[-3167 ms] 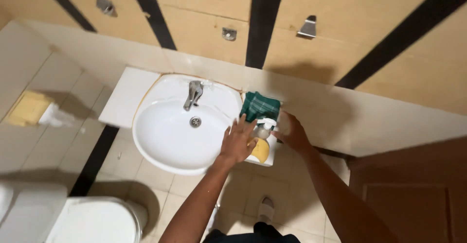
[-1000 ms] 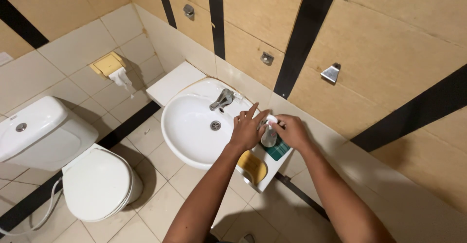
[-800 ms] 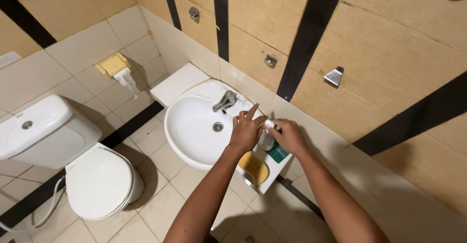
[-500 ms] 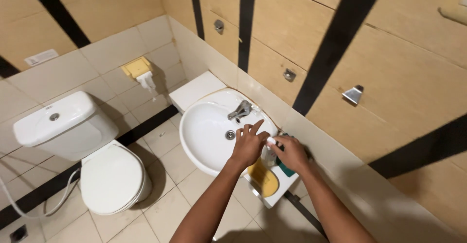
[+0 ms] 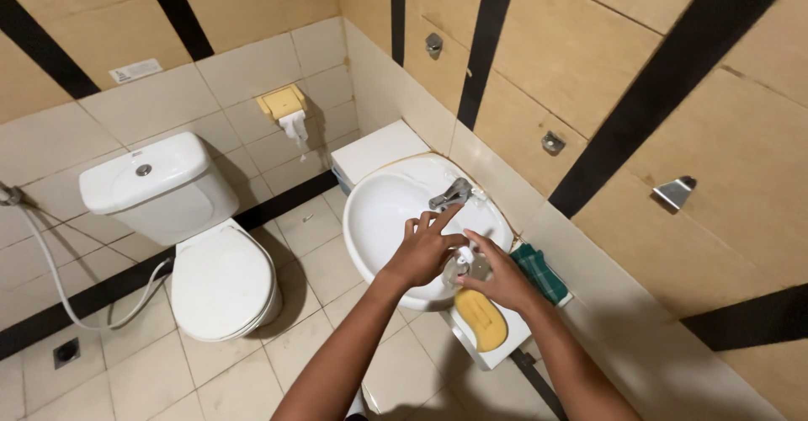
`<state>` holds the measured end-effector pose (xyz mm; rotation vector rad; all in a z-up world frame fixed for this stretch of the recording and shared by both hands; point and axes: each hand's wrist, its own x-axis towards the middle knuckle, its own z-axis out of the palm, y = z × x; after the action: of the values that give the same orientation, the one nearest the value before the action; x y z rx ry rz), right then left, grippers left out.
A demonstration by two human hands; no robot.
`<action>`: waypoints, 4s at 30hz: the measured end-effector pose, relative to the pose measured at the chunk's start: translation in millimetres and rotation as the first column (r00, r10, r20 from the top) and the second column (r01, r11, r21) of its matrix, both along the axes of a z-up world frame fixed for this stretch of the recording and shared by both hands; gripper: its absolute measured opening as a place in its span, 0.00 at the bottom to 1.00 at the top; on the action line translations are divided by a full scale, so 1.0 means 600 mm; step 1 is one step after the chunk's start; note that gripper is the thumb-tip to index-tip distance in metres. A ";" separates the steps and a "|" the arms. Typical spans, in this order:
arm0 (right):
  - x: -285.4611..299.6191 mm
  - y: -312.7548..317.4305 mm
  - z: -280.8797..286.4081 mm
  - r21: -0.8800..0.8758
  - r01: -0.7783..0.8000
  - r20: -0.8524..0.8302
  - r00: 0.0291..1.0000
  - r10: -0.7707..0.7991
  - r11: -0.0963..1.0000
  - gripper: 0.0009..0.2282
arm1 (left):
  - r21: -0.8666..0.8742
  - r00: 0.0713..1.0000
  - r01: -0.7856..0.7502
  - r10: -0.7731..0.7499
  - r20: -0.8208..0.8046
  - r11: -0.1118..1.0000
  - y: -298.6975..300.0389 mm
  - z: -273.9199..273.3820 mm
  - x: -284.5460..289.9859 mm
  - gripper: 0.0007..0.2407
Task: The person wets a yellow sponge at a sink and then scrubs the tiled walls of a bathroom. They clean the beige tiles and the black vertical stripes, moving around the toilet and wall-mounted soap dispenser.
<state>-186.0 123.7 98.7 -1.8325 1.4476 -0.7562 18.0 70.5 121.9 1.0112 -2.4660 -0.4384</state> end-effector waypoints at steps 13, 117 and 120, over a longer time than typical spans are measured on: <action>0.058 -0.050 0.008 0.050 -0.108 0.046 0.993 0.106 0.993 0.33 | 0.045 0.986 0.164 -0.163 -0.034 0.985 -0.032 0.058 0.077 0.11; 0.339 -0.216 -0.082 -0.020 -0.100 -0.006 0.995 0.100 0.995 0.50 | 0.469 0.820 -0.387 0.529 -0.218 0.794 -0.135 -0.100 0.321 0.12; 0.353 -0.217 -0.066 -0.002 -0.047 -0.076 0.996 0.047 0.999 0.38 | 0.471 0.799 -0.429 0.567 -0.200 0.771 -0.145 -0.102 0.321 0.12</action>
<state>25.8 -6.6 58.8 -1.9099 1.4461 -0.6736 210.4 -16.6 60.7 1.5676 -1.7288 -0.8742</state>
